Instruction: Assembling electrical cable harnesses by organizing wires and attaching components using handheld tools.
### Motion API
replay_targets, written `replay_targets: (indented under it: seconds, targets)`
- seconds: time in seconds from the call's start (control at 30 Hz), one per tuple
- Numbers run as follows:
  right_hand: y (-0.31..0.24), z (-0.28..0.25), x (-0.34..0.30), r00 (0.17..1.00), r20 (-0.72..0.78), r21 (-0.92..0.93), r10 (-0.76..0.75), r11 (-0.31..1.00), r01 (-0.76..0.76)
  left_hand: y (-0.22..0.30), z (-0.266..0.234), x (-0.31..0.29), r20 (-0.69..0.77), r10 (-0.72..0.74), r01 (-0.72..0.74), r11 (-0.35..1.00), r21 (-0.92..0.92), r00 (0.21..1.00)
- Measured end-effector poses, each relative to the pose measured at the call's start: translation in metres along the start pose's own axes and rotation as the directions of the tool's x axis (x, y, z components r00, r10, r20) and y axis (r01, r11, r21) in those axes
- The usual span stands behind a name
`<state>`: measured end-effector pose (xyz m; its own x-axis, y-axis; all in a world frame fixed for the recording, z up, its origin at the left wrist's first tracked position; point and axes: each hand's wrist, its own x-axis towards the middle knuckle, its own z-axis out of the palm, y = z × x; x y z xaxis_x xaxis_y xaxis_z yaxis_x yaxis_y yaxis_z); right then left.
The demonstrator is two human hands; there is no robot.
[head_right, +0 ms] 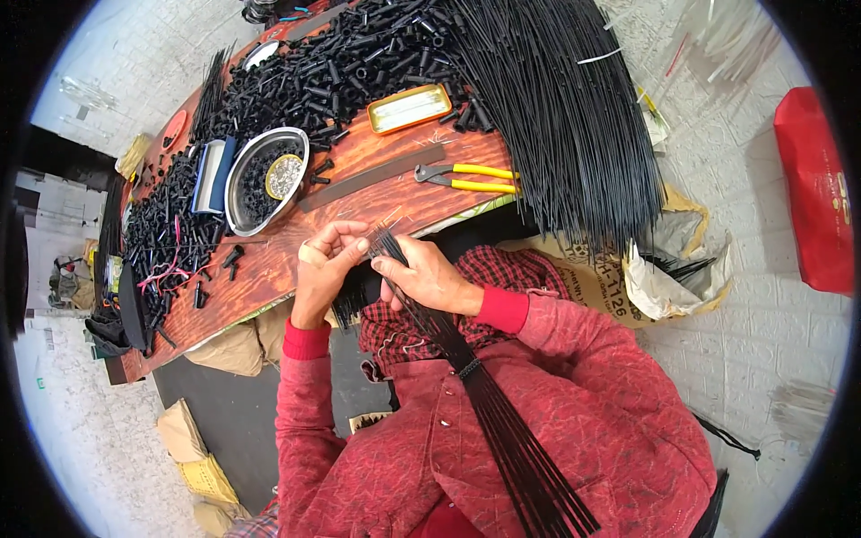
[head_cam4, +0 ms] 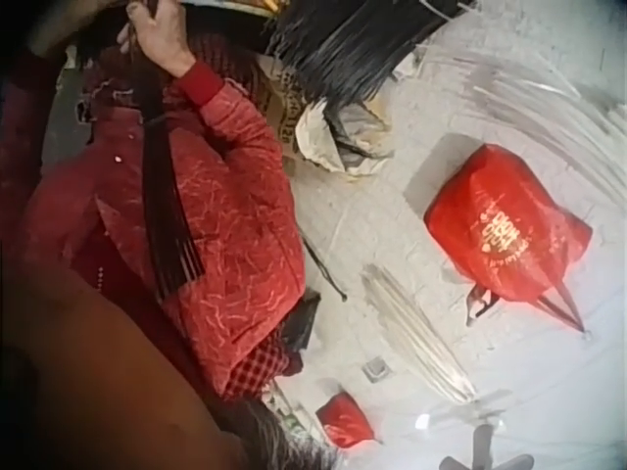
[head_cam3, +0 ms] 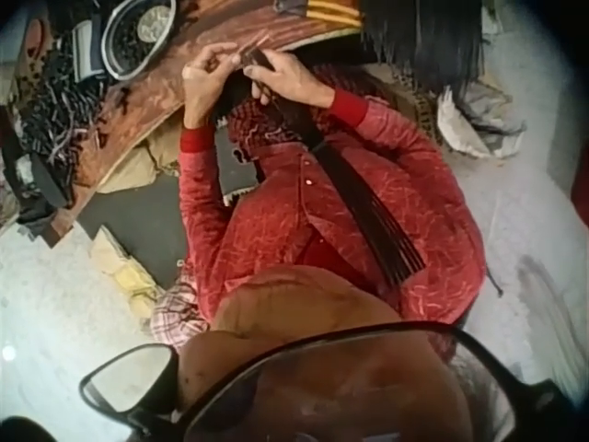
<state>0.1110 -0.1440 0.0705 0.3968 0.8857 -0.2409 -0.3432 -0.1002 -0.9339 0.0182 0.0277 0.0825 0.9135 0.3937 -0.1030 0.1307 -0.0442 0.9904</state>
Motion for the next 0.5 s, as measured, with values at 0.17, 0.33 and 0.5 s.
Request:
replay_targets:
  seconds: [0.17, 0.33, 0.5]
  targets:
    - [0.004, -0.007, 0.002, 0.998, -0.055, -0.013, -0.024, 1.0, 0.023, 0.005, -0.021, 0.039, 0.092, -0.064, 0.063, 0.998, 0.01, 0.994]
    - [0.004, -0.012, 0.002, 0.997, -0.075, 0.003, 0.013, 1.0, -0.013, -0.014, -0.025, 0.135, 0.002, 0.433, -0.316, 0.655, 0.687, 0.901]
    - [0.001, -0.016, -0.001, 0.996, -0.087, -0.025, 0.002, 1.0, -0.004, -0.047, -0.022, 0.211, -0.258, 0.574, -0.08, 0.497, 0.864, 0.778]
